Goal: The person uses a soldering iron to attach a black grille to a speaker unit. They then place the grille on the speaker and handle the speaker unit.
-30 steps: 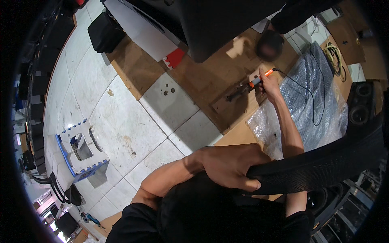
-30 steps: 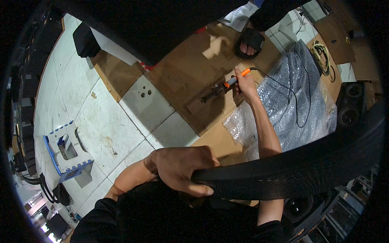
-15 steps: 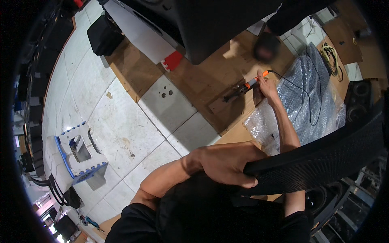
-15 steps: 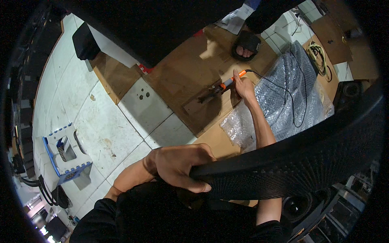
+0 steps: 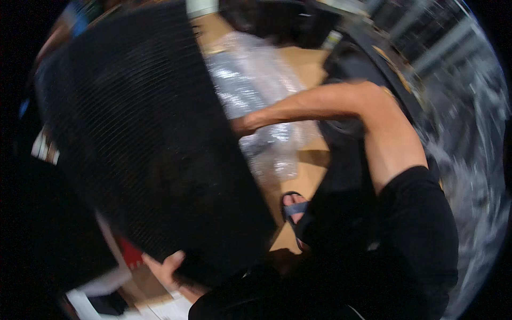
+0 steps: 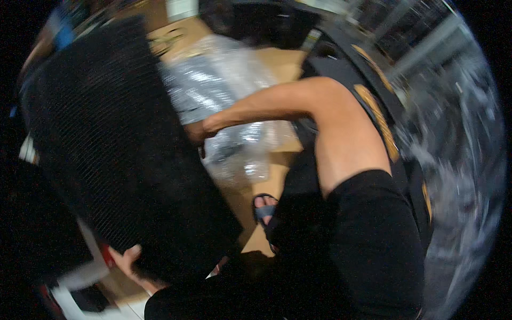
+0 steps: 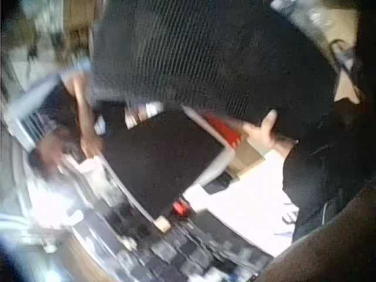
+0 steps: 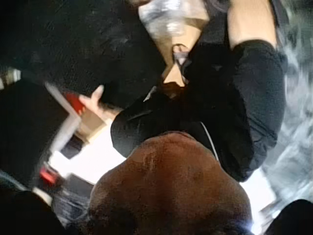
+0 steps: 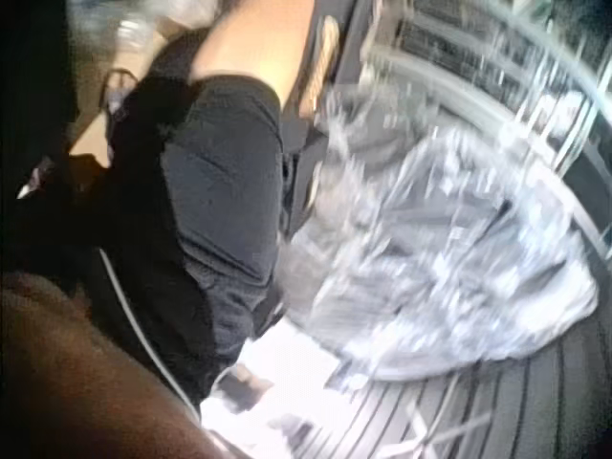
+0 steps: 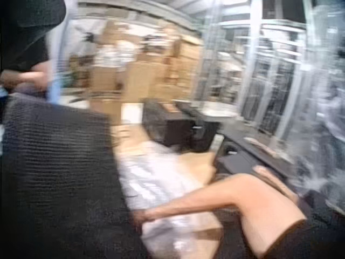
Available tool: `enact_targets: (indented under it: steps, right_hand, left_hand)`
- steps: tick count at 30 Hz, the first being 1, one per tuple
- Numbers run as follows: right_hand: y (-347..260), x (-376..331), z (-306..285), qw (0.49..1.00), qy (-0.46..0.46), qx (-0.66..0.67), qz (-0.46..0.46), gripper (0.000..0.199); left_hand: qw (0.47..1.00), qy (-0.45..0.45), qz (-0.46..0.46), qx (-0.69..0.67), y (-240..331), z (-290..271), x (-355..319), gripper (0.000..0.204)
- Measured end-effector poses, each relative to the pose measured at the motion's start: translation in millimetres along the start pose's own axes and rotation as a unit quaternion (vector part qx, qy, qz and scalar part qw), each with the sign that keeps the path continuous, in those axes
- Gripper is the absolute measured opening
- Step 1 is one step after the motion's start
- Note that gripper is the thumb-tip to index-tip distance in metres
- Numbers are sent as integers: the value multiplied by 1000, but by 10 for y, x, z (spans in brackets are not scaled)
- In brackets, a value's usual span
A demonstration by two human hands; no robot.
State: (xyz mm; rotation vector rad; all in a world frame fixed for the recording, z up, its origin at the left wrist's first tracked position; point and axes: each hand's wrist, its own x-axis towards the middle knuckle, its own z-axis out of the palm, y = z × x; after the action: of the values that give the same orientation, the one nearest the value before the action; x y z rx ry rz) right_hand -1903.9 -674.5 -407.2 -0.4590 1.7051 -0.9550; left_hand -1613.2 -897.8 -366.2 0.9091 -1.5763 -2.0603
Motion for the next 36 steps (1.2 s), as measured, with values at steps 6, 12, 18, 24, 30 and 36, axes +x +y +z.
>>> enact_targets:
  steps: [6, 12, 18, 24, 30, 36]
  right_hand:
    - [293, -1038, 283, 966, 98, 172, -164, 92]
    - [426, -843, 780, 871, 305, 216, -317, 64]
    - [380, -490, 978, 823, 399, 365, -171, 54]
    - [578, -683, 724, 737, 416, 425, -320, 50]
    - [148, -1102, 609, 677, 476, 395, -400, 42]
    - [52, -1325, 370, 597, 573, 361, -430, 34]
  left_hand:
    - [988, -71, 113, 83, 147, 359, 123, 83]
    - [966, -170, 160, 112, 393, 813, 54, 53]
    - [962, -232, 74, 122, 485, 778, -1, 43]
    - [924, -354, 86, 119, 504, 977, 206, 32]
    - [945, -262, 135, 145, 661, 1362, 204, 36]
    - [828, -210, 362, 374, 1060, 1251, 596, 48]
